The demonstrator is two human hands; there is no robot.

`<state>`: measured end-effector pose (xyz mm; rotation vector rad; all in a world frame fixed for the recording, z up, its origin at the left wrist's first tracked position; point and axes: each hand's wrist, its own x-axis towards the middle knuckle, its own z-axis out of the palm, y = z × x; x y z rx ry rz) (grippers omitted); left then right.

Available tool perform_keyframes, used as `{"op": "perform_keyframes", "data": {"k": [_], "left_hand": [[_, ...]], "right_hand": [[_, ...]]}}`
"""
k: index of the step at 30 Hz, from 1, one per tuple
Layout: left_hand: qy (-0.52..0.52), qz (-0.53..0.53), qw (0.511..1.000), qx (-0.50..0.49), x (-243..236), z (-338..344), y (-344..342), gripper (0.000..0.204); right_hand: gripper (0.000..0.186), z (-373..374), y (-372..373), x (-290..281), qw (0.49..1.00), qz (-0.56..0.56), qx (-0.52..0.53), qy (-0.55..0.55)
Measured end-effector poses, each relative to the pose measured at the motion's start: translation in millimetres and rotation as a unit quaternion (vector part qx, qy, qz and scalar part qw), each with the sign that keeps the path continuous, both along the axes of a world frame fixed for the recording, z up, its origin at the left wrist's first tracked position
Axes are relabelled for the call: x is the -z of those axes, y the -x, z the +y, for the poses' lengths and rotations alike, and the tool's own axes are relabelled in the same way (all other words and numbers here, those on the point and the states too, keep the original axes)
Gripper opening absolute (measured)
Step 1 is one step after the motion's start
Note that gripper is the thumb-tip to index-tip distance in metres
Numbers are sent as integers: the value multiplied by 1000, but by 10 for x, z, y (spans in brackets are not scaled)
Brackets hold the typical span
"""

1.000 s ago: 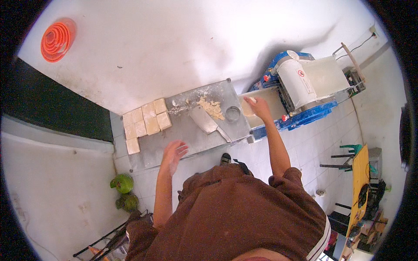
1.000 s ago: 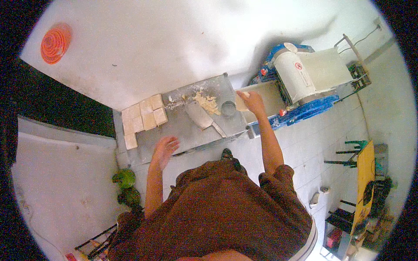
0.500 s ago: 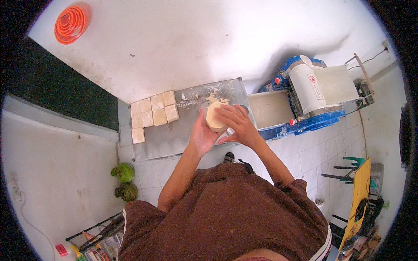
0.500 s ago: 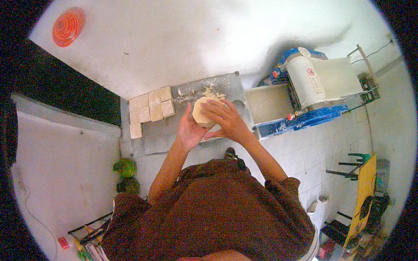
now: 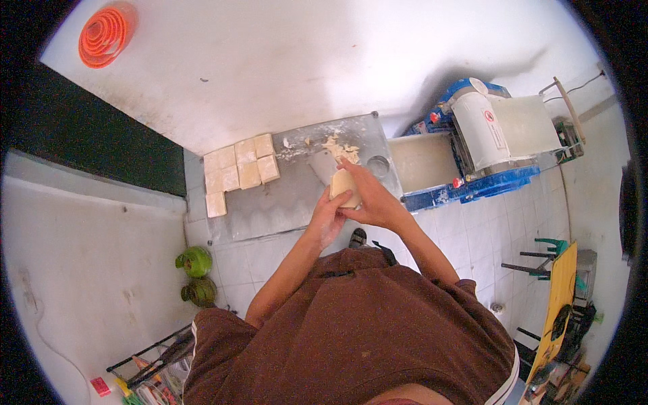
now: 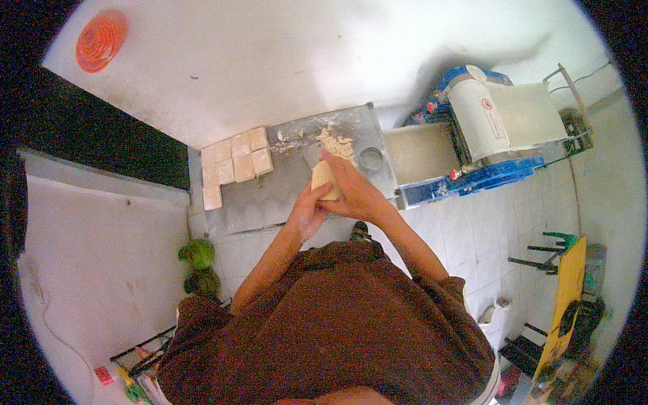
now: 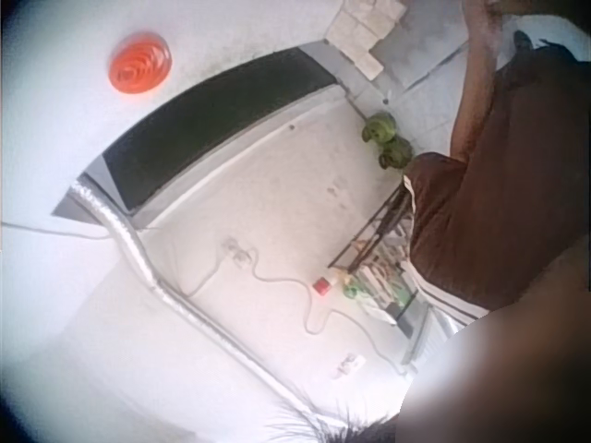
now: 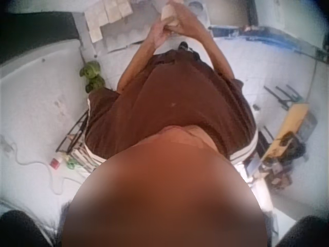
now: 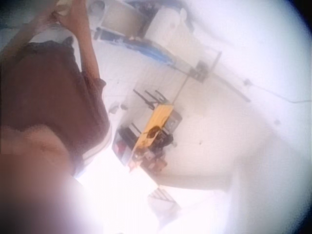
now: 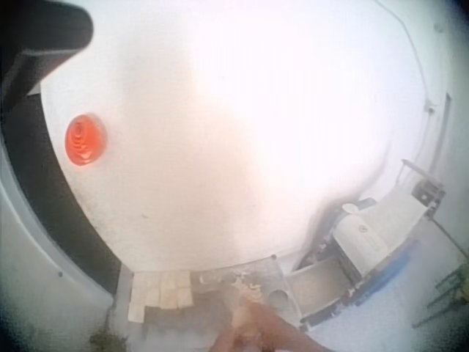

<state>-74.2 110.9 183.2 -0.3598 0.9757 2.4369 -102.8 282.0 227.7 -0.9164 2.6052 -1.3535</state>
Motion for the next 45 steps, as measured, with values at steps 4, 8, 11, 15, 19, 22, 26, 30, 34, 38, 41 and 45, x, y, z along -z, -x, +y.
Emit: {"op": "perform_keyframes", "data": {"k": [4, 8, 11, 15, 19, 22, 26, 30, 34, 38, 41, 45], "left_hand": [[53, -1, 999, 3, 95, -9, 39, 53], [67, 4, 998, 5, 152, 27, 41, 53], [99, 12, 995, 28, 176, 82, 25, 53], [141, -16, 990, -12, 217, 117, 1, 56], [57, -168, 984, 25, 158, -126, 108, 64], [-151, -120, 979, 67, 23, -175, 232, 72], [-228, -17, 974, -8, -211, -202, 376, 70], [-107, -3, 992, -65, -247, -204, 361, 54], [-64, 28, 995, -70, -103, -180, 328, 47], [-24, 49, 996, -68, 45, -25, 278, 51], [42, 40, 998, -32, 142, 99, 261, 54], [91, 58, 994, -23, 272, 269, 276, 63]], "right_hand": [[97, 78, 46, 167, 976, -148, 46, 150], [71, 338, 170, 380, 791, -544, 46, 276], [62, 406, 226, 562, 774, -553, -28, 307], [54, 414, 331, 590, 835, -494, 16, 242], [47, 349, 336, 348, 973, -194, 71, 106], [47, 228, 276, 144, 997, 1, 47, 55], [50, 121, 264, -45, 959, 272, -64, -34], [57, 139, 153, -112, 980, 183, -40, -73], [59, 30, 64, 57, 968, -119, 78, 206], [57, 26, 136, 346, 795, -465, 154, 359], [55, 109, 191, 529, 776, -512, 79, 361], [54, 280, 240, 720, 732, -557, 72, 386]]}}
